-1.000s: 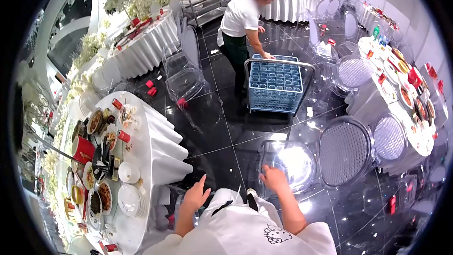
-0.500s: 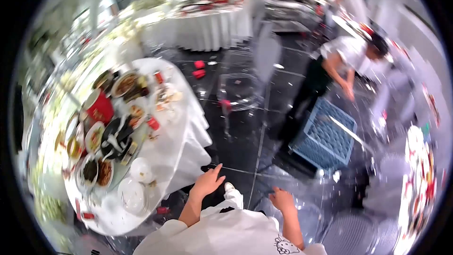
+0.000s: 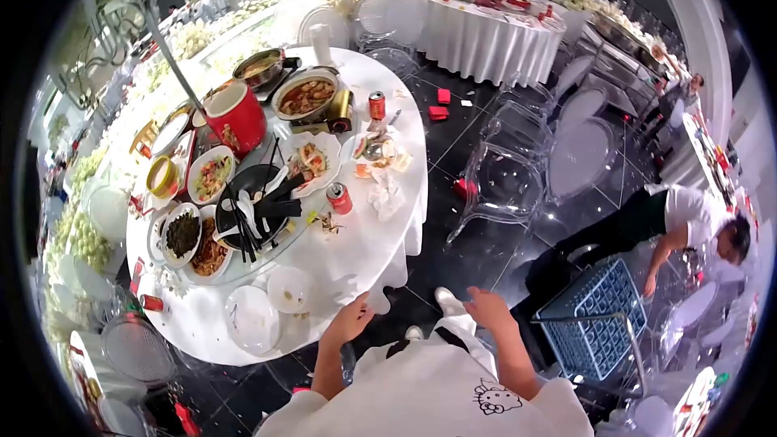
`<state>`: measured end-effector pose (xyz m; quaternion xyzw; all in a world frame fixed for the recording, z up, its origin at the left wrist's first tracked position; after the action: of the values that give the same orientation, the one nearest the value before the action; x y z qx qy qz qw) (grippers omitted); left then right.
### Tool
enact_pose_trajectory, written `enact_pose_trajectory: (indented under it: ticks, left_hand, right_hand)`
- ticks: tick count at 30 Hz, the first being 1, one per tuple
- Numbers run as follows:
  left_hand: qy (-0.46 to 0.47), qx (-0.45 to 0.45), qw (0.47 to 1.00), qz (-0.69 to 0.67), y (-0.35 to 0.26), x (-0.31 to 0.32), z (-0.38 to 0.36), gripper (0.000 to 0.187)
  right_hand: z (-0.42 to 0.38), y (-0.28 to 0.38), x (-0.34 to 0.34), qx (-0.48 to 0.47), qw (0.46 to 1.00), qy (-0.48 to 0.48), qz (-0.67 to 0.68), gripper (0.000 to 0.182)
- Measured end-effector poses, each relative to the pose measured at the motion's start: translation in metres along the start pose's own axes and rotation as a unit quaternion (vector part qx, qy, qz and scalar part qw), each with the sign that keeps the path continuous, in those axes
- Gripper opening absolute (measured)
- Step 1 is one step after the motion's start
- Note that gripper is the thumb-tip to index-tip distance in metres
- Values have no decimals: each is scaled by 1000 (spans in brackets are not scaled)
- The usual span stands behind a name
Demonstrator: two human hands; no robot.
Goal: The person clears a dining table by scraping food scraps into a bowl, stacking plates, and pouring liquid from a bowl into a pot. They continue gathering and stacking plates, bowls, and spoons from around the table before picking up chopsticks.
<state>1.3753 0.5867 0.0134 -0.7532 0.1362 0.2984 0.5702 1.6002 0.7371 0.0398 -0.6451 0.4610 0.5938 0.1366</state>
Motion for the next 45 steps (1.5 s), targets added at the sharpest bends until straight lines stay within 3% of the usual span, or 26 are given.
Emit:
enact_pose_trajectory:
  ticks: [2, 3, 6, 9, 10, 13, 15, 17, 20, 23, 26, 34, 37, 39, 42, 45]
  left_hand:
    - [-24, -57, 998, -7, 9, -10, -2, 43]
    - [-37, -105, 994, -3, 17, -17, -3, 42]
    - [-65, -140, 984, -85, 36, -22, 0, 41]
    - [-95, -159, 970, -157, 45, -29, 14, 43]
    - [-124, -146, 973, -126, 50, -33, 21, 43]
    - [-148, -203, 957, -144, 58, -39, 47, 43]
    - [-173, -250, 950, -77, 56, -46, 65, 43]
    - [-167, -281, 941, -86, 59, -46, 83, 44]
    - [-174, -334, 924, -69, 69, -53, 103, 45]
    - [-171, -402, 899, -16, 56, -69, 120, 49]
    - [-275, -387, 875, -97, 52, -79, 133, 54]
    - [-316, -430, 845, -27, 41, -87, 143, 57]
    - [-336, -461, 821, -27, 43, -80, 133, 56]
    - [-296, -487, 820, -58, 49, -66, 133, 56]
    - [-279, -463, 840, -45, 53, -52, 143, 53]
    - [-256, -438, 861, -26, 45, -51, 157, 50]
  right_hand:
    - [30, 4, 2, 16, 994, 98, -47, 39]
    - [49, 6, -1, 6, 993, 104, -52, 39]
    - [114, 17, -3, -78, 994, 66, -38, 33]
    - [184, 26, 0, -149, 985, 68, 50, 33]
    - [211, 20, 7, -152, 985, 71, 47, 33]
    - [312, 7, 45, -159, 973, 153, 62, 28]
    - [392, 2, 58, -185, 973, 129, 54, 22]
    - [444, 1, 39, -140, 981, 41, 130, 20]
    - [510, -2, 32, -106, 986, -20, 126, 19]
    - [558, 3, 32, -65, 984, -32, 166, 18]
    - [585, 11, 49, -68, 986, 29, 148, 20]
    - [601, 18, 80, -92, 978, 120, 144, 20]
    - [596, 28, 68, -148, 960, 100, 213, 19]
    - [589, 24, 86, -42, 888, 217, 404, 16]
    - [574, 30, 90, -24, 854, 278, 439, 19]
    - [567, 36, 80, -22, 845, 254, 470, 19]
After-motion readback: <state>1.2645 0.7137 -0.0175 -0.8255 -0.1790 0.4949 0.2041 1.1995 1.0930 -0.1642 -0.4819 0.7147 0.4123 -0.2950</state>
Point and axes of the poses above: each hand's wrist, its own z-axis towards the middle knuckle, its own x-axis out of the palm, y = z × x, the point moved 9 cm from there along z, towards the middle knuckle, and after that the axes turned 1 degree about y, right-handed, at the moved point
